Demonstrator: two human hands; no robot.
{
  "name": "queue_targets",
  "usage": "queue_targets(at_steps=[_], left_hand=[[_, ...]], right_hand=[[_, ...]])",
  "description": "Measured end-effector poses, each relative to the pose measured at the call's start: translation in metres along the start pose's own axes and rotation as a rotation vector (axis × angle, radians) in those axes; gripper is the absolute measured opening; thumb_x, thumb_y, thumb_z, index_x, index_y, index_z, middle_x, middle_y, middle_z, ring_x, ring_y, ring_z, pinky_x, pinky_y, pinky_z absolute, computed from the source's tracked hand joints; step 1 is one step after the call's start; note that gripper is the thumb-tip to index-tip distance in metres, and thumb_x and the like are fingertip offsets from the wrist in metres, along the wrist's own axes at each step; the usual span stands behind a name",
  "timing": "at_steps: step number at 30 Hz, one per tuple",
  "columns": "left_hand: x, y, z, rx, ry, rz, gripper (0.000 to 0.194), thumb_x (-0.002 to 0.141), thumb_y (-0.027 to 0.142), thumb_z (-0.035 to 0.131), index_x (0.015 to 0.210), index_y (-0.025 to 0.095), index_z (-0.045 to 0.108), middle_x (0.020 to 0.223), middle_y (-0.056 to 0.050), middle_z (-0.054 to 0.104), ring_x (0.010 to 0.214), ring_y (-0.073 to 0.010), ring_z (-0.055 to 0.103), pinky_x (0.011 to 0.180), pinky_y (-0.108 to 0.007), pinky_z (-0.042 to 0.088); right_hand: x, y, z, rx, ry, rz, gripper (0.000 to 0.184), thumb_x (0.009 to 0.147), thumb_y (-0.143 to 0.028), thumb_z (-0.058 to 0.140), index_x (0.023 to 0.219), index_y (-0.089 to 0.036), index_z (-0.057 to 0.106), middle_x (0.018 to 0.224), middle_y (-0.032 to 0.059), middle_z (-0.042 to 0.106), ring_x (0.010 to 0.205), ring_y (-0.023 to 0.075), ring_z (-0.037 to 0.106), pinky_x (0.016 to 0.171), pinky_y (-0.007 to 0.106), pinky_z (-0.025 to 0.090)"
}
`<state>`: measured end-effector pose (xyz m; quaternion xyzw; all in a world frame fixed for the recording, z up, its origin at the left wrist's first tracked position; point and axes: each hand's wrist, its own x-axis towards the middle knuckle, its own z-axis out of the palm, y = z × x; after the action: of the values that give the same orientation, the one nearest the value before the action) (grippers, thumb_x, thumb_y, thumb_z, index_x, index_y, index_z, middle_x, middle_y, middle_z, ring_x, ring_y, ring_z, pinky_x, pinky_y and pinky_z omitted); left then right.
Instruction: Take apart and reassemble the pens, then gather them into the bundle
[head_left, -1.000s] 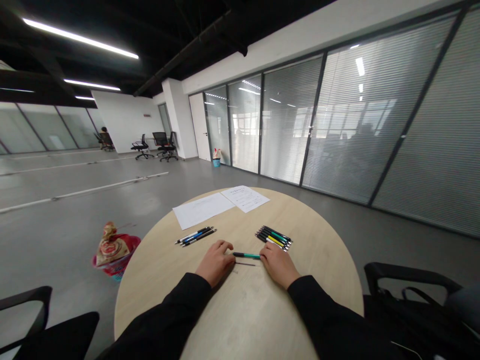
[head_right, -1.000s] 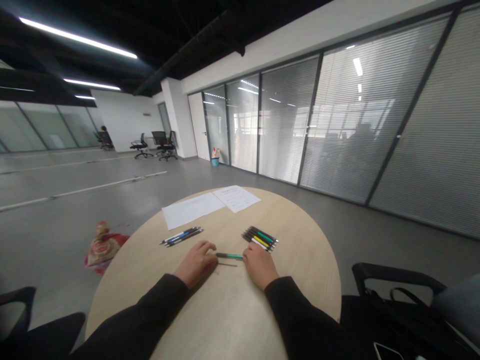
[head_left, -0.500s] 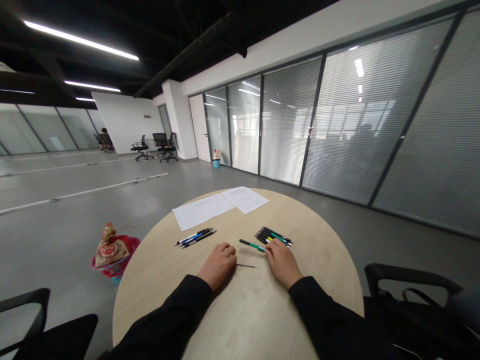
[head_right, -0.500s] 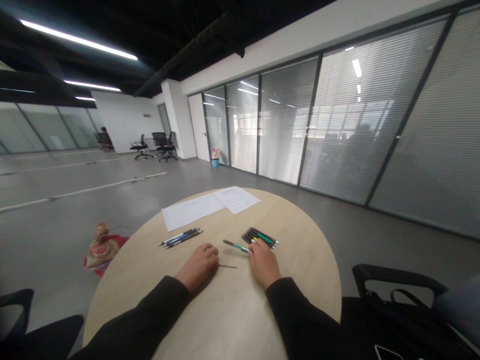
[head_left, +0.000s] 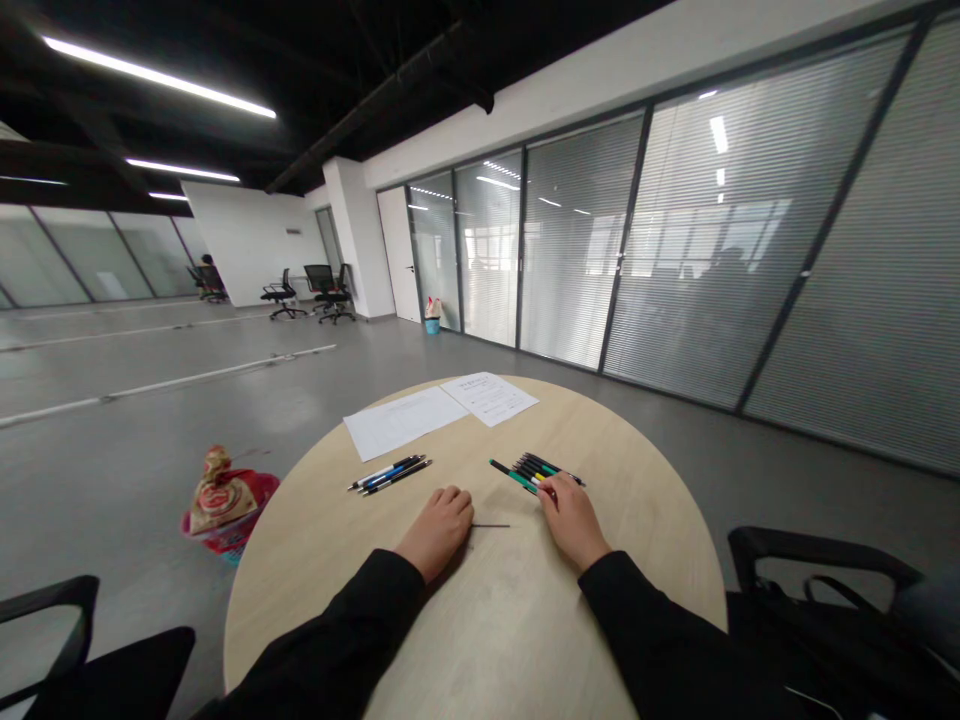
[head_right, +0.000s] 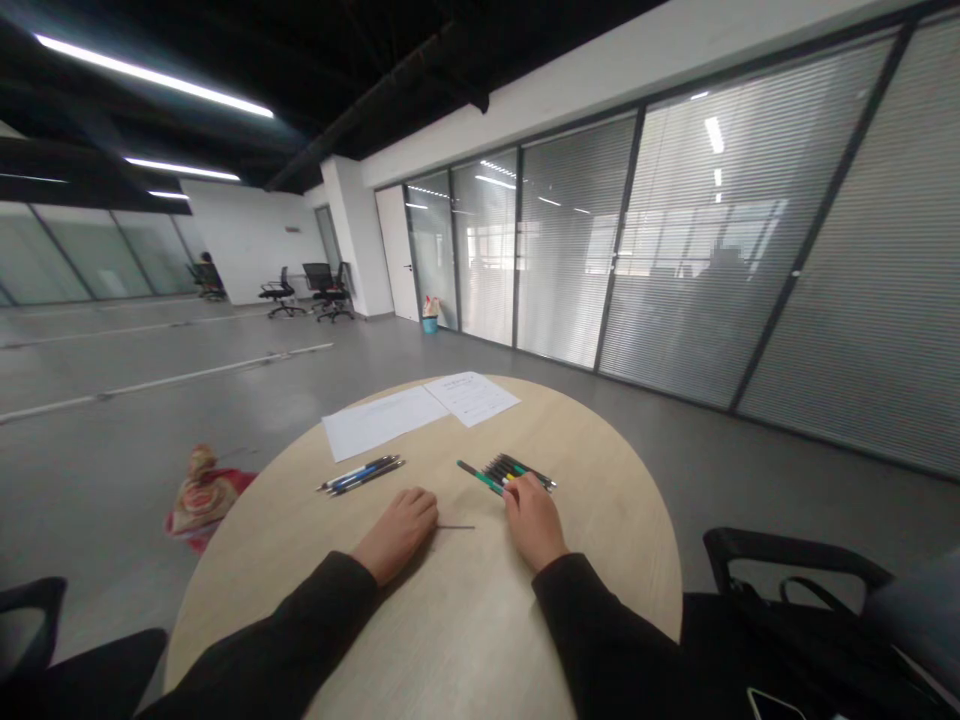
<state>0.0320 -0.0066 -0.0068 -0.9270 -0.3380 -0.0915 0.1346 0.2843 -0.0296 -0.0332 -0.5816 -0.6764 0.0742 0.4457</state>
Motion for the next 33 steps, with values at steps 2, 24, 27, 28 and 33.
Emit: queue_targets(at_steps=[2, 24, 27, 28, 33], left_hand=[[0.000, 0.000, 0.000, 0.028, -0.003, -0.010, 0.016, 0.093, 0.010, 0.044, 0.090, 0.015, 0.058, 0.099, -0.010, 0.057, 0.093, -0.0237, 0.047, 0.085, -0.038, 0.039], [-0.015, -0.038, -0.013, -0.025, 0.213, -0.246, 0.022, 0.095, 0.015, 0.038, 0.084, 0.016, 0.057, 0.093, -0.011, 0.058, 0.087, -0.0248, 0.050, 0.081, -0.040, 0.041], [-0.016, -0.038, -0.012, -0.024, 0.212, -0.235, 0.021, 0.095, 0.014, 0.039, 0.084, 0.016, 0.057, 0.092, -0.010, 0.058, 0.086, -0.0247, 0.050, 0.080, -0.039, 0.040], [-0.015, -0.037, -0.011, -0.024, 0.211, -0.229, 0.021, 0.095, 0.014, 0.039, 0.084, 0.016, 0.057, 0.092, -0.010, 0.058, 0.087, -0.0247, 0.050, 0.080, -0.039, 0.040], [-0.015, -0.034, -0.011, -0.012, 0.197, -0.210, 0.021, 0.095, 0.015, 0.039, 0.085, 0.016, 0.057, 0.091, -0.010, 0.057, 0.086, -0.0242, 0.049, 0.080, -0.039, 0.040]], right_hand=[[0.000, 0.002, 0.001, 0.007, 0.011, -0.007, 0.013, 0.088, -0.019, 0.050, 0.085, -0.018, 0.063, 0.092, 0.0074, 0.062, 0.088, 0.0215, 0.058, 0.083, 0.035, 0.045], [0.003, 0.016, -0.014, 0.037, -0.122, -0.014, 0.014, 0.088, -0.021, 0.050, 0.084, -0.019, 0.064, 0.088, 0.0051, 0.067, 0.084, 0.0204, 0.060, 0.079, 0.032, 0.043], [0.003, 0.016, -0.013, 0.029, -0.126, -0.010, 0.014, 0.087, -0.021, 0.050, 0.084, -0.019, 0.064, 0.087, 0.0051, 0.067, 0.084, 0.0202, 0.060, 0.079, 0.032, 0.043], [0.003, 0.016, -0.012, 0.027, -0.126, -0.009, 0.014, 0.087, -0.021, 0.050, 0.084, -0.019, 0.064, 0.087, 0.0051, 0.067, 0.084, 0.0201, 0.060, 0.079, 0.032, 0.043], [0.002, 0.013, -0.013, 0.023, -0.140, -0.025, 0.014, 0.088, -0.019, 0.050, 0.085, -0.019, 0.063, 0.087, 0.0053, 0.066, 0.084, 0.0205, 0.060, 0.078, 0.032, 0.043]])
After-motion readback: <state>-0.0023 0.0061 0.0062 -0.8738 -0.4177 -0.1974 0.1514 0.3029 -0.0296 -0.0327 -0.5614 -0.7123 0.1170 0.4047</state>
